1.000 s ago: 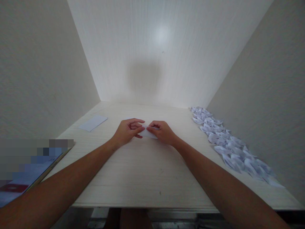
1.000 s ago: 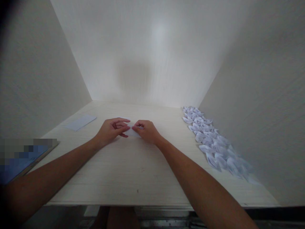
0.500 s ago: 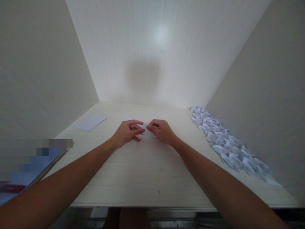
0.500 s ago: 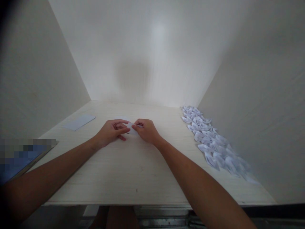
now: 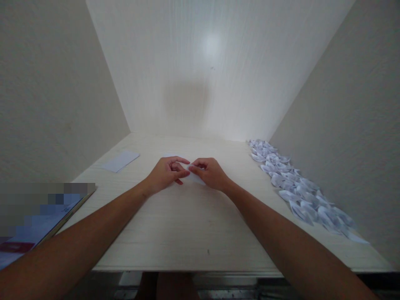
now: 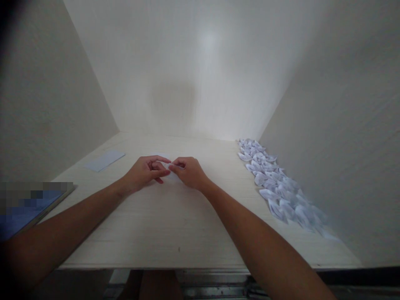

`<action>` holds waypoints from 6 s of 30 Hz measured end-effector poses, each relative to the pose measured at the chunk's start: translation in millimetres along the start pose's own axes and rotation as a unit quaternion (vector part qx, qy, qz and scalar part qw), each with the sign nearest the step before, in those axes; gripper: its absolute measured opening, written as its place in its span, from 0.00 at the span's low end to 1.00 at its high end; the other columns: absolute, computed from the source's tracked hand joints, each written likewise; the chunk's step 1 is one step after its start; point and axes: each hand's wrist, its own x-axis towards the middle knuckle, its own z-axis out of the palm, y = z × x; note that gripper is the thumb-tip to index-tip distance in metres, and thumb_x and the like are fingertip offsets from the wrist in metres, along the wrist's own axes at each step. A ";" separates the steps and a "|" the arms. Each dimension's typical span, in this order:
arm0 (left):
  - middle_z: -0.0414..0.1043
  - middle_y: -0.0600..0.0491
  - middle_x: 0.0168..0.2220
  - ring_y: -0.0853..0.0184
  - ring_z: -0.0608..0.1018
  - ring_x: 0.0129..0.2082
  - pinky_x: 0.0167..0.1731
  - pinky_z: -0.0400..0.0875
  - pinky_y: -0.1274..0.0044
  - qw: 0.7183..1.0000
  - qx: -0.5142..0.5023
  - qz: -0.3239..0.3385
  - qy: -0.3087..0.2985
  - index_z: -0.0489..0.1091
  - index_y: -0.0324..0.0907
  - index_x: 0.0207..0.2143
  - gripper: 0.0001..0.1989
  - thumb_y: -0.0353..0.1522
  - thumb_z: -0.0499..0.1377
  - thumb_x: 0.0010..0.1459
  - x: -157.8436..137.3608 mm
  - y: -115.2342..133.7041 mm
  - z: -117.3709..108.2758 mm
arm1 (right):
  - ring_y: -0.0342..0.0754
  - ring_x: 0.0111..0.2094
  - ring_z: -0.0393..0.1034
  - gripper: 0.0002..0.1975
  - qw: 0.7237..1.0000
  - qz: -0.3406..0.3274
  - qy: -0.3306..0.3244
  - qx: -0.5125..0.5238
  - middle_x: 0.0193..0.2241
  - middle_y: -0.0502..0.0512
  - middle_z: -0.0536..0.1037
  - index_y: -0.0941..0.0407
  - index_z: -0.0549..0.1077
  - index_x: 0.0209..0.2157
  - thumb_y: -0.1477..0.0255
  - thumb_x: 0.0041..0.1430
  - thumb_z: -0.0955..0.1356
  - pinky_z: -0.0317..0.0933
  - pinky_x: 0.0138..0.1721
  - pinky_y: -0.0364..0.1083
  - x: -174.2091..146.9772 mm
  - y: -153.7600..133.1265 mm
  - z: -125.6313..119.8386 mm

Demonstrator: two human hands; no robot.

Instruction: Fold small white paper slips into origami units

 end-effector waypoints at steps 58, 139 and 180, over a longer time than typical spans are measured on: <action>0.56 0.62 0.15 0.80 0.56 0.14 0.13 0.45 0.82 0.997 -0.046 -0.047 0.029 0.68 0.38 0.20 0.26 0.48 0.75 0.42 -3.2 -5.4 16.8 | 0.42 0.24 0.64 0.10 0.956 0.118 0.113 0.245 0.23 0.49 0.76 0.56 0.77 0.24 0.64 0.48 0.74 0.59 0.29 0.43 -1.0 -6.8 10.4; 0.54 0.66 0.13 0.80 0.53 0.09 0.09 0.43 0.83 0.998 -0.035 -0.058 -0.004 0.65 0.41 0.23 0.24 0.45 0.74 0.44 -9.1 -8.7 30.1 | 0.44 0.27 0.61 0.13 0.850 0.159 0.275 0.420 0.23 0.48 0.73 0.56 0.77 0.23 0.61 0.44 0.76 0.56 0.31 0.46 0.2 -16.0 24.1; 0.51 0.60 0.16 0.73 0.55 0.19 0.21 0.46 0.77 0.975 0.209 0.076 -0.030 0.62 0.42 0.18 0.24 0.49 0.58 0.58 -10.4 -0.5 26.7 | 0.44 0.27 0.62 0.14 0.842 0.173 0.230 0.457 0.24 0.49 0.74 0.56 0.76 0.23 0.61 0.40 0.78 0.55 0.30 0.46 -2.4 -19.8 19.5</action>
